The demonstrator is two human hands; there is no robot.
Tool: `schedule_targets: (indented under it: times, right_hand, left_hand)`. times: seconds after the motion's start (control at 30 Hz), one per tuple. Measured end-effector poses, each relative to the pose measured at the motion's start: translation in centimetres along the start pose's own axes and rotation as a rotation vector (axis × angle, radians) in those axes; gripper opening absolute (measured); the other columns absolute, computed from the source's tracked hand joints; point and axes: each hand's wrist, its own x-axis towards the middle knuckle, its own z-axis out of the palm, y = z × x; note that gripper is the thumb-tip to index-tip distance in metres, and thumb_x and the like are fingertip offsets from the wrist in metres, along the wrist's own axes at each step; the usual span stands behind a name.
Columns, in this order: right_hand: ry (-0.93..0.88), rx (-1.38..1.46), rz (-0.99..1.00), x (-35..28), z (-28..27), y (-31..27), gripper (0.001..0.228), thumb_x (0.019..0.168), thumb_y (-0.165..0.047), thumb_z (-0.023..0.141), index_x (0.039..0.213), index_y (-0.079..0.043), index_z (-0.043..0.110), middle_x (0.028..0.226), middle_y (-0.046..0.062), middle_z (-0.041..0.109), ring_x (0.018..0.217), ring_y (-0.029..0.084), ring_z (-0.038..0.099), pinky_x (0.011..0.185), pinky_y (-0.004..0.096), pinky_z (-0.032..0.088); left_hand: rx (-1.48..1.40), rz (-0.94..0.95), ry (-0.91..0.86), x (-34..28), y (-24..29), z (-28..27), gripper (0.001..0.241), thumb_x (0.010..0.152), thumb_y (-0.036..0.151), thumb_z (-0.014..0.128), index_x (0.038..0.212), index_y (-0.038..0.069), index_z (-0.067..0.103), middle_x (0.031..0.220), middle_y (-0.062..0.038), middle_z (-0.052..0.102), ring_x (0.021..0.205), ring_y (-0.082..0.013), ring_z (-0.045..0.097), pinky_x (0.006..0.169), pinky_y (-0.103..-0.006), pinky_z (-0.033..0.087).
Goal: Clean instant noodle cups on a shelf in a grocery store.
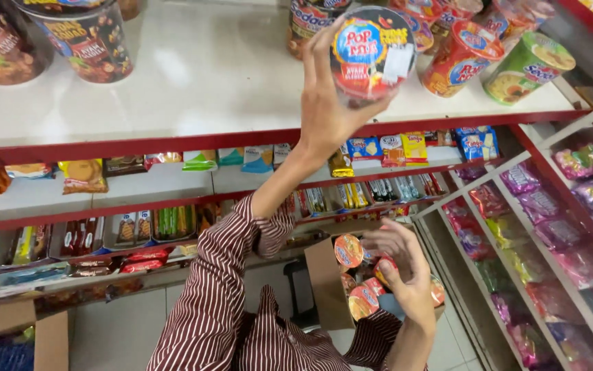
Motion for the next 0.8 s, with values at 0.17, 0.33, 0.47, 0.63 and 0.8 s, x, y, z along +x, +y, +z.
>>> schedule_targets:
  times: [0.17,0.33,0.47,0.63,0.8]
  right_hand:
    - [-0.059,0.246,-0.145,7.8,5.1,-2.0,0.107,0.089,-0.051,0.079,0.163,-0.006,0.016,0.15,0.017,0.051,0.132,0.031,0.059,0.107,0.05,0.053]
    - [0.076,0.502,-0.236,13.6,8.3,2.9,0.11,0.087,-0.055,0.082,0.164,-0.006,0.021,0.155,0.012,0.05,0.14,0.033,0.052,0.113,0.053,0.048]
    - [0.093,0.541,-0.383,19.8,10.2,4.3,0.103,0.09,-0.047,0.086,0.165,-0.007,0.028,0.159,0.007,0.047,0.149,0.025,0.046,0.128,0.046,0.039]
    - [0.048,-0.031,-0.593,26.1,16.9,-10.2,0.084,0.091,-0.026,0.08,0.157,-0.006,0.032,0.146,0.008,0.048,0.133,0.016,0.056,0.117,0.034,0.05]
    - [-0.139,-0.403,-0.729,33.1,24.4,-13.7,0.096,0.069,-0.019,0.093,0.147,0.001,0.04,0.137,0.015,0.056,0.126,0.021,0.059,0.108,0.035,0.052]
  left_hand:
    - [-0.393,-0.034,-0.056,-1.3,4.3,-6.1,0.104,0.077,0.027,0.098,0.153,0.006,0.032,0.149,-0.012,0.044,0.138,-0.0207,0.053,0.119,-0.0337,0.052]
    - [-0.694,-0.338,-0.193,-2.5,3.5,-11.4,0.102,0.08,0.027,0.093,0.161,0.0,0.037,0.147,-0.018,0.051,0.137,-0.0235,0.052,0.124,-0.0361,0.047]
    - [-0.359,-0.124,-0.204,-0.2,2.2,-18.5,0.1,0.082,0.031,0.092,0.159,0.001,0.035,0.149,-0.018,0.047,0.139,-0.0258,0.051,0.122,-0.0355,0.046]
    - [0.433,0.153,-0.126,2.9,0.8,-28.5,0.094,0.085,0.049,0.08,0.153,-0.002,0.038,0.154,-0.025,0.042,0.144,-0.0429,0.045,0.121,-0.0485,0.039]
    - [0.843,0.109,-0.035,3.9,-3.6,-33.6,0.079,0.094,0.048,0.073,0.146,-0.004,0.045,0.149,-0.022,0.048,0.135,-0.0406,0.052,0.113,-0.0495,0.043]
